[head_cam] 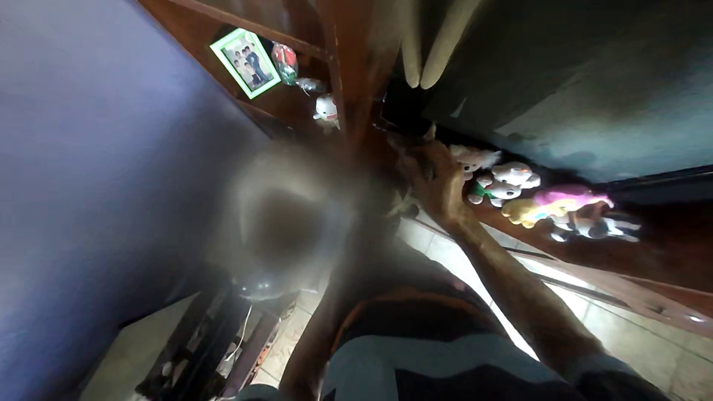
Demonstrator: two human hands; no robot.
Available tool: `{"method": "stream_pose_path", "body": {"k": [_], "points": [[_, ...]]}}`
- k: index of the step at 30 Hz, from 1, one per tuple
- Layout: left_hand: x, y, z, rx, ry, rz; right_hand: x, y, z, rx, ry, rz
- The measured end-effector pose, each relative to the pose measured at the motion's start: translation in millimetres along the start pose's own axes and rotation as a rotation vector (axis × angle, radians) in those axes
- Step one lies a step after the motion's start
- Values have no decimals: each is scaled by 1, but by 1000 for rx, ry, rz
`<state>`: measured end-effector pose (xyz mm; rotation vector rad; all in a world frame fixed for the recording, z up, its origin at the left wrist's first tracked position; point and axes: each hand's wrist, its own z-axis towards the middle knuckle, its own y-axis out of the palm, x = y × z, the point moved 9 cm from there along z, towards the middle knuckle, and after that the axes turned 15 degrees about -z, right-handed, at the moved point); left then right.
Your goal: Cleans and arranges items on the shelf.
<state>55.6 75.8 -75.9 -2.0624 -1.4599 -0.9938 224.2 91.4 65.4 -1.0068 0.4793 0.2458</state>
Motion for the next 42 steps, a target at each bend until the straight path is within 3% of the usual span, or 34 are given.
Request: {"method": "stream_pose_path", "body": {"k": [2,3,4,5,7,9,13,18,22,26,28,31,35,42], "points": [[2,-1,-4,-14,38,45,-44,13,-19,-62,-225,-42],[3,-1,-6,-25,92,37,-52,40,-34,-249,-277,-146],[-3,-3,-4,-25,137,-12,-46,75,-50,-536,-276,-224],[-3,-2,-2,-13,158,-52,-34,99,-61,-689,-239,-262],[0,-1,-1,37,192,-57,-15,115,-67,-773,-180,-308],[3,5,-8,18,177,4,-13,109,-78,-693,-202,-335],[-8,8,4,-52,176,181,-22,72,-93,-332,-235,-210],[-16,-14,24,59,213,68,-3,56,-136,-399,-146,85],[-3,-10,19,55,171,122,60,62,-126,-597,446,261],[7,-26,21,159,204,3,112,38,-103,-287,675,407],[8,-20,20,144,221,-26,98,41,-101,-296,697,437],[13,9,13,24,298,-56,56,87,-107,-537,703,508],[7,2,17,28,404,120,60,112,-111,-687,714,411],[-9,-35,39,227,276,63,86,85,-105,-520,709,334]]}}
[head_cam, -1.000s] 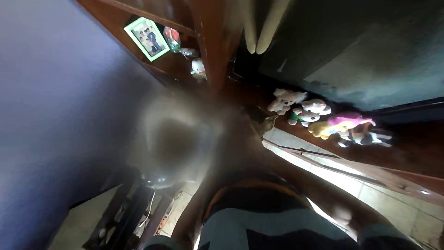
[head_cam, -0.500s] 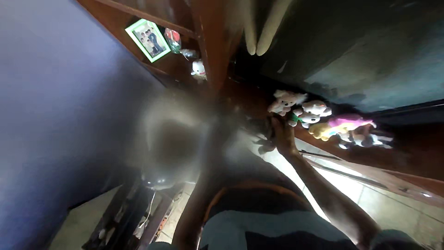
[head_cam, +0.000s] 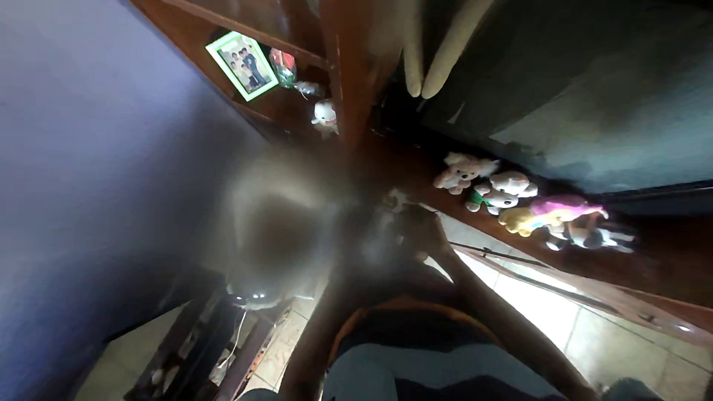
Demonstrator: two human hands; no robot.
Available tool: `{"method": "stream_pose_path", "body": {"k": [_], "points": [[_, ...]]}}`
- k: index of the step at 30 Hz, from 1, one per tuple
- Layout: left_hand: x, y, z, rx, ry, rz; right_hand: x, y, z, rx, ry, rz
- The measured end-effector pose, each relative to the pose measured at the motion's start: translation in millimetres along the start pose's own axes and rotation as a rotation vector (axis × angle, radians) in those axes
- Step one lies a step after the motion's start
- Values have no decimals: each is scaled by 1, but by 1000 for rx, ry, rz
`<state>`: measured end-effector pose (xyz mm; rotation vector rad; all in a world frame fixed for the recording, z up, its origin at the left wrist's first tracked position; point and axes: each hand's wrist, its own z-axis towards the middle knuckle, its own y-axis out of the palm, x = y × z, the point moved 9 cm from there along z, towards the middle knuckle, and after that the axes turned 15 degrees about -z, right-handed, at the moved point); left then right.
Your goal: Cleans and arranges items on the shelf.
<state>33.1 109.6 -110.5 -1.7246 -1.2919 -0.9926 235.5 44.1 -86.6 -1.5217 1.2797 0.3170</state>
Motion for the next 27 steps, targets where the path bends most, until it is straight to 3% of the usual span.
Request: {"method": "stream_pose_path", "body": {"k": [2,6,10,13,19,22,24,27], "points": [[-5,-3,4,-1,-13,-16,-2,-9,2,53,-35,13],[17,32,-8,-125,49,44,-21,14,7,-105,7,-81],[28,40,8,-186,143,214,-19,17,25,-31,38,38],[35,38,16,-166,153,90,-26,10,35,67,39,-9],[-20,3,28,143,45,-224,-42,-23,81,212,107,-247],[-41,0,17,129,47,-353,-33,-7,125,78,219,-407],[-46,0,6,103,15,-390,-15,21,158,24,189,-437],[-37,-2,-5,62,-85,-280,1,45,185,43,178,-391]]}}
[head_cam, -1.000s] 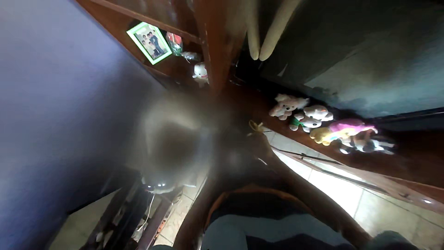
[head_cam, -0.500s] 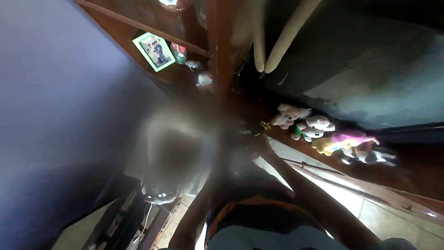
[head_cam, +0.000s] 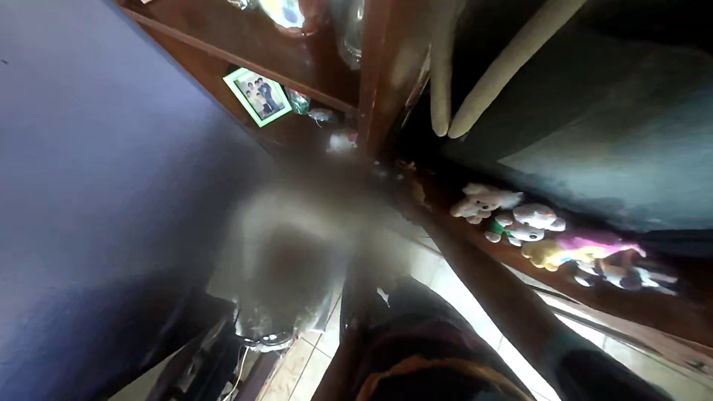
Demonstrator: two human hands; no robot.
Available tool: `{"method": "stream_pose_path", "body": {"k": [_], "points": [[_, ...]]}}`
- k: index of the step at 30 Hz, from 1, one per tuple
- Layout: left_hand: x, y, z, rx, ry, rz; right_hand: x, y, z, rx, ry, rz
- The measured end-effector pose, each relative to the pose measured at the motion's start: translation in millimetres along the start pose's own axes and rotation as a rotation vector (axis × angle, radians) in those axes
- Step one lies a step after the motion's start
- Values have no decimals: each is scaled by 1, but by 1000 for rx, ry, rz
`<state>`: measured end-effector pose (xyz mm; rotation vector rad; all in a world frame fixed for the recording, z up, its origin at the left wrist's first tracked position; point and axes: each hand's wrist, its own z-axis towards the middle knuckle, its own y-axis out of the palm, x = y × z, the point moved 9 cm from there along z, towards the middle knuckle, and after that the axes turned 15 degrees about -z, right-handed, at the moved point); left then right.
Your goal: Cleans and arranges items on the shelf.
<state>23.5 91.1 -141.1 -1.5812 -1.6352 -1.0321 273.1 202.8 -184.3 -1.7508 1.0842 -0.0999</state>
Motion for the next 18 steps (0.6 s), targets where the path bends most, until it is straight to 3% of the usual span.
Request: {"method": "stream_pose_path", "body": {"k": [3,6,9,13,18], "points": [[-5,-8,-2,-19,54,36,-18,-37,-32,-161,59,45],[-3,-9,-9,-27,-41,23,-10,-37,-20,64,18,45],[6,0,-8,-65,-86,-29,8,-12,3,143,50,158],[11,14,-4,-175,-7,-97,30,0,3,215,109,348],[15,18,23,-102,130,-4,33,-23,-35,174,58,334]]}}
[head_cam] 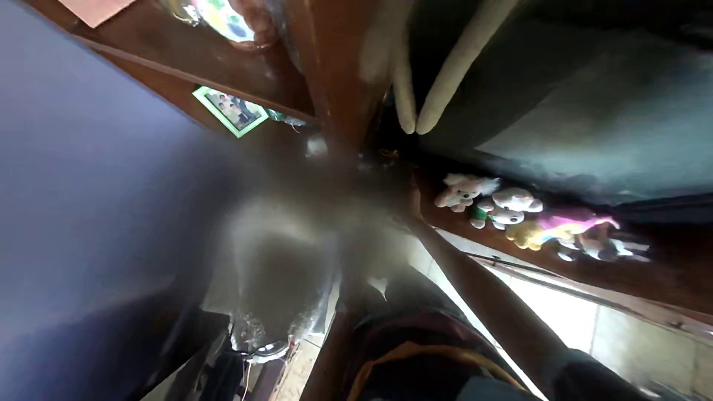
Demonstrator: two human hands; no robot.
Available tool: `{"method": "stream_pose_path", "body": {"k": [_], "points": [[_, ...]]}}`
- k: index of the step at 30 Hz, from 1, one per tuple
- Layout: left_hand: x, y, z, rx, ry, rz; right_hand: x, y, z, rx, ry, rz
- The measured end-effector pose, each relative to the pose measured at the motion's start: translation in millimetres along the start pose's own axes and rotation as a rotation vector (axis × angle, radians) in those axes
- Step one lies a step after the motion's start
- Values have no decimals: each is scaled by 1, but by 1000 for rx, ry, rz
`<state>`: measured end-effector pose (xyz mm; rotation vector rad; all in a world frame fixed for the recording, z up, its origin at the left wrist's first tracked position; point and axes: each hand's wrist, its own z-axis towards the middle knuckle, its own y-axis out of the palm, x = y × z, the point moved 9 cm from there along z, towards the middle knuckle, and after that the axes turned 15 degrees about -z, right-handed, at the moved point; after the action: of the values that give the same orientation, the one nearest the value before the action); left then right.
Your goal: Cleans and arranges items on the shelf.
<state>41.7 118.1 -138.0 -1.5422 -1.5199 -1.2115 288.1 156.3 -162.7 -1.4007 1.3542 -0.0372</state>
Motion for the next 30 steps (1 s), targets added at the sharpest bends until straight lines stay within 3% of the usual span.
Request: {"method": "stream_pose_path", "body": {"k": [3,6,9,14,16,23,28,30], "points": [[36,19,10,-29,49,211,15,-30,-40,-5,-56,43],[48,45,27,-78,69,177,53,-47,-80,-13,-78,102],[57,83,44,-241,160,285,85,-39,-103,-158,-71,112],[77,154,62,-414,45,621,102,-39,-129,-245,-48,101],[86,174,66,-458,85,643,111,-39,-135,-256,-41,97],[95,194,64,-496,0,772,121,-47,-140,-298,-32,94],[63,189,87,-393,274,800,110,-43,-136,-327,-68,143],[54,185,93,-339,306,799,107,-41,-136,-346,-83,131]]}}
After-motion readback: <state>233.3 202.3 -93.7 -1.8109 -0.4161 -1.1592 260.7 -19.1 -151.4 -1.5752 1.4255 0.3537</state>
